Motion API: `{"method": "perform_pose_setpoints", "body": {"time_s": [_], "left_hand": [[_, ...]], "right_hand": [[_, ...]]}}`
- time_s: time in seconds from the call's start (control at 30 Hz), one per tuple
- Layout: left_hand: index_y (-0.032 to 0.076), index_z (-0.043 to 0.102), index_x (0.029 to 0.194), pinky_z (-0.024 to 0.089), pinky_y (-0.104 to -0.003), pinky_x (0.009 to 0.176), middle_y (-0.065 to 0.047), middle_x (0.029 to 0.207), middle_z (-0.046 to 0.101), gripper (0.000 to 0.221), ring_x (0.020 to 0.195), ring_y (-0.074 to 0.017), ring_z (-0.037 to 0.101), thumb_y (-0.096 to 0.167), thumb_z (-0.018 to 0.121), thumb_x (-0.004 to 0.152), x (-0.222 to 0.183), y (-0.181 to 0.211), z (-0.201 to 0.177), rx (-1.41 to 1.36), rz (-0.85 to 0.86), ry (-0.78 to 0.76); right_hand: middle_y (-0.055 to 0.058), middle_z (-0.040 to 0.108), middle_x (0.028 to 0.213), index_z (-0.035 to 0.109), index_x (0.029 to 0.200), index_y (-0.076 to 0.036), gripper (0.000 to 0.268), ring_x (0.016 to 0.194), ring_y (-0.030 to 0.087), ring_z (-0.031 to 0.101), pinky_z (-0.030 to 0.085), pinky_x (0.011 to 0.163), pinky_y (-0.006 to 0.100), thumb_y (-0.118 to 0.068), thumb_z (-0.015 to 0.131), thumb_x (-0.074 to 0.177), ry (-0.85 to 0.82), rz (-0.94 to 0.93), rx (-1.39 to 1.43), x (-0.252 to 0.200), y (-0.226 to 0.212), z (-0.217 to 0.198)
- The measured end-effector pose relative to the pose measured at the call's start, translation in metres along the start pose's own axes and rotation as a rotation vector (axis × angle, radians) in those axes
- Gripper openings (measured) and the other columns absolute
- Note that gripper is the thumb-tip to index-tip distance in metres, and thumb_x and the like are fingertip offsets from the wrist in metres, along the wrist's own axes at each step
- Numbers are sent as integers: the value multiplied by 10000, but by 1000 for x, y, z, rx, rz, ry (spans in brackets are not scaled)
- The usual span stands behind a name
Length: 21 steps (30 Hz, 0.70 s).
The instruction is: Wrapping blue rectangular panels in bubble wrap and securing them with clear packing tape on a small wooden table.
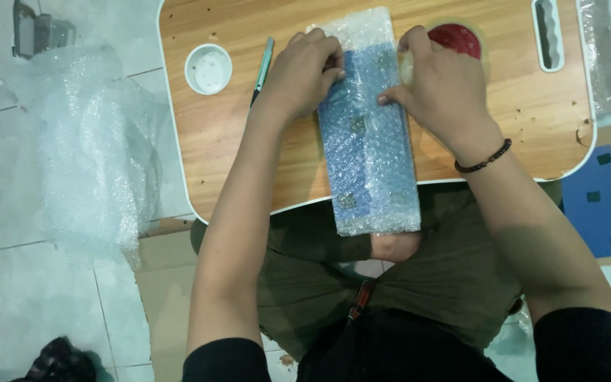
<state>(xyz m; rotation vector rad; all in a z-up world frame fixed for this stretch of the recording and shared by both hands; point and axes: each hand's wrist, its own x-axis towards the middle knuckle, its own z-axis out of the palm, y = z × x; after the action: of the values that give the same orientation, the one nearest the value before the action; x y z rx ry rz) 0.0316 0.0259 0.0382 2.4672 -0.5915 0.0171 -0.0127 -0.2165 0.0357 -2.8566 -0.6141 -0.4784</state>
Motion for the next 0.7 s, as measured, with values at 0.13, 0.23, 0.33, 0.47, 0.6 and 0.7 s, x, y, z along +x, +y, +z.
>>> {"method": "perform_pose_setpoints", "body": {"time_s": [0.13, 0.23, 0.33, 0.47, 0.6, 0.7], "left_hand": [[106, 632, 888, 479, -380, 811, -23, 929, 585, 68, 912, -222, 584, 84, 696, 894, -1, 5, -6, -29, 46, -47], [109, 608, 917, 477, -397, 801, -24, 927, 581, 66, 906, -232, 601, 71, 662, 923, -3, 5, -4, -21, 61, -39], [120, 589, 955, 466, -410, 816, -16, 946, 577, 44, 920, -227, 593, 108, 629, 969, -2, 4, -4, 8, 52, -68], [157, 591, 994, 466, -417, 836, 4, 975, 586, 104, 942, -216, 606, 148, 675, 934, -4, 3, 3, 71, 56, -23], [166, 546, 1045, 493, -402, 723, 8, 956, 617, 313, 871, -223, 643, 234, 788, 858, -2, 1, 23, 183, 76, 193], [144, 568, 994, 493, -393, 748, -13, 928, 601, 312, 870, -226, 637, 333, 785, 874, -2, 1, 36, 213, -1, 243]], "right_hand": [[66, 744, 903, 587, 1222, -87, 735, 701, 234, 695, 511, 643, 335, -502, 954, 738, -6, -4, -11, 0, 2, 1], [53, 736, 876, 587, 1204, -96, 733, 711, 228, 704, 514, 655, 332, -492, 964, 715, -11, -14, -3, 2, 3, 1], [57, 741, 864, 593, 1203, -95, 739, 689, 221, 703, 519, 636, 328, -523, 949, 718, -34, -6, -31, 3, 2, 1], [69, 751, 881, 593, 1207, -92, 733, 709, 222, 715, 523, 652, 319, -518, 948, 728, -25, -15, -27, 2, 2, 2], [79, 754, 883, 589, 1202, -85, 722, 711, 232, 715, 520, 649, 327, -480, 961, 726, -21, -14, 1, 2, 2, 2], [78, 744, 884, 584, 1208, -80, 722, 698, 237, 702, 515, 643, 332, -470, 962, 731, -15, -24, 10, 1, 2, 2]]}}
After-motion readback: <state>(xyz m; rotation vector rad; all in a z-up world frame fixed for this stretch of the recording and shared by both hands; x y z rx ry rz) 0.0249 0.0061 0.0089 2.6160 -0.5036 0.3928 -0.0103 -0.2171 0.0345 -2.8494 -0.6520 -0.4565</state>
